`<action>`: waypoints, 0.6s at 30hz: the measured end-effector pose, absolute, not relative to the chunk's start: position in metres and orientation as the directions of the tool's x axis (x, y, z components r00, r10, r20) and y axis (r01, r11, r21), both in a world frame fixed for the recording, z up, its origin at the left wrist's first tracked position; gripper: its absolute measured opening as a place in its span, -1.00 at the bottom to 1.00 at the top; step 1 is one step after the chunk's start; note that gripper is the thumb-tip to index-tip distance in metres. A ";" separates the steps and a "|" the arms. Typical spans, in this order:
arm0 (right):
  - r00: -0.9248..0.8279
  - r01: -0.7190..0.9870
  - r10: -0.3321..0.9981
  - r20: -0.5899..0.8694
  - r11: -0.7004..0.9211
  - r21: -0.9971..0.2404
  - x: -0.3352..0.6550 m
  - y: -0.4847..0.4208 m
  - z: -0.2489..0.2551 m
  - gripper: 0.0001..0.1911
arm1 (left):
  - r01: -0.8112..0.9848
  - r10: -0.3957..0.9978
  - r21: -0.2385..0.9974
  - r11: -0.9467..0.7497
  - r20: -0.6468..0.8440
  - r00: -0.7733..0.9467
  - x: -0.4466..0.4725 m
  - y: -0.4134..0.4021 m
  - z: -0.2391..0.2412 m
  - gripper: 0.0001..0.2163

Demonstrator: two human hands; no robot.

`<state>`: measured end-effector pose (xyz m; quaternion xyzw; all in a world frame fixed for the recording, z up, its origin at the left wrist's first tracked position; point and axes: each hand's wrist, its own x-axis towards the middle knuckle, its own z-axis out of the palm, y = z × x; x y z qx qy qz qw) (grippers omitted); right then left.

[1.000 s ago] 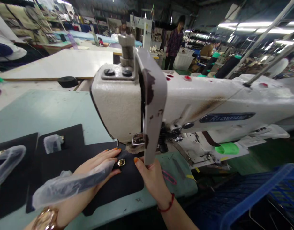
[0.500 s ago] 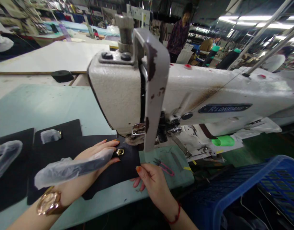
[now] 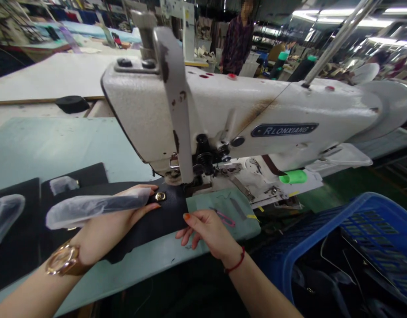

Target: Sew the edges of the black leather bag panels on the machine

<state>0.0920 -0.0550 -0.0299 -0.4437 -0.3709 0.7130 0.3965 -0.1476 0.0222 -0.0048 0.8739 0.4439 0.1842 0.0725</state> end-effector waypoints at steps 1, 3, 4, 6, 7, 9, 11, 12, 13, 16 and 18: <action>-0.291 -0.238 0.894 -0.340 -0.412 -0.880 0.092 -0.055 -0.030 -0.44 | 0.749 0.800 0.283 -0.599 0.262 0.540 -0.148 0.022 -0.004 -0.50; -0.288 -0.231 0.899 -0.331 -0.401 -0.887 0.091 -0.055 -0.031 -0.43 | 0.750 0.792 0.262 -0.607 0.276 0.544 -0.148 0.022 -0.004 -0.49; -0.281 -0.219 0.905 -0.320 -0.385 -0.896 0.090 -0.056 -0.032 -0.43 | 0.753 0.790 0.249 -0.609 0.282 0.545 -0.148 0.022 -0.004 -0.49; -0.245 -0.172 0.925 -0.292 -0.337 -0.925 0.087 -0.057 -0.037 -0.42 | 0.760 0.786 0.224 -0.611 0.290 0.546 -0.148 0.021 -0.005 -0.48; -0.211 -0.135 0.939 -0.272 -0.303 -0.943 0.086 -0.059 -0.040 -0.41 | 0.758 0.781 0.216 -0.615 0.293 0.551 -0.148 0.021 -0.006 -0.47; -0.131 -0.040 0.966 -0.223 -0.230 -0.972 0.081 -0.062 -0.048 -0.39 | 0.742 0.767 0.221 -0.632 0.311 0.561 -0.147 0.021 -0.006 -0.46; -0.069 0.050 0.982 -0.175 -0.172 -0.984 0.078 -0.064 -0.056 -0.37 | 0.722 0.764 0.261 -0.641 0.300 0.571 -0.145 0.023 -0.004 -0.49; -0.054 0.083 0.986 -0.158 -0.153 -0.985 0.077 -0.064 -0.059 -0.37 | 0.714 0.770 0.290 -0.638 0.281 0.573 -0.144 0.024 -0.003 -0.53; -0.050 0.110 0.988 -0.147 -0.141 -0.984 0.076 -0.065 -0.061 -0.37 | 0.708 0.776 0.319 -0.630 0.261 0.574 -0.143 0.025 -0.001 -0.56; -0.059 0.150 0.987 -0.148 -0.137 -0.979 0.077 -0.065 -0.064 -0.37 | 0.703 0.796 0.376 -0.604 0.233 0.559 -0.143 0.028 0.000 -0.57; -0.071 0.145 0.985 -0.160 -0.149 -0.978 0.078 -0.064 -0.064 -0.37 | 0.708 0.806 0.390 -0.589 0.218 0.550 -0.146 0.029 -0.003 -0.53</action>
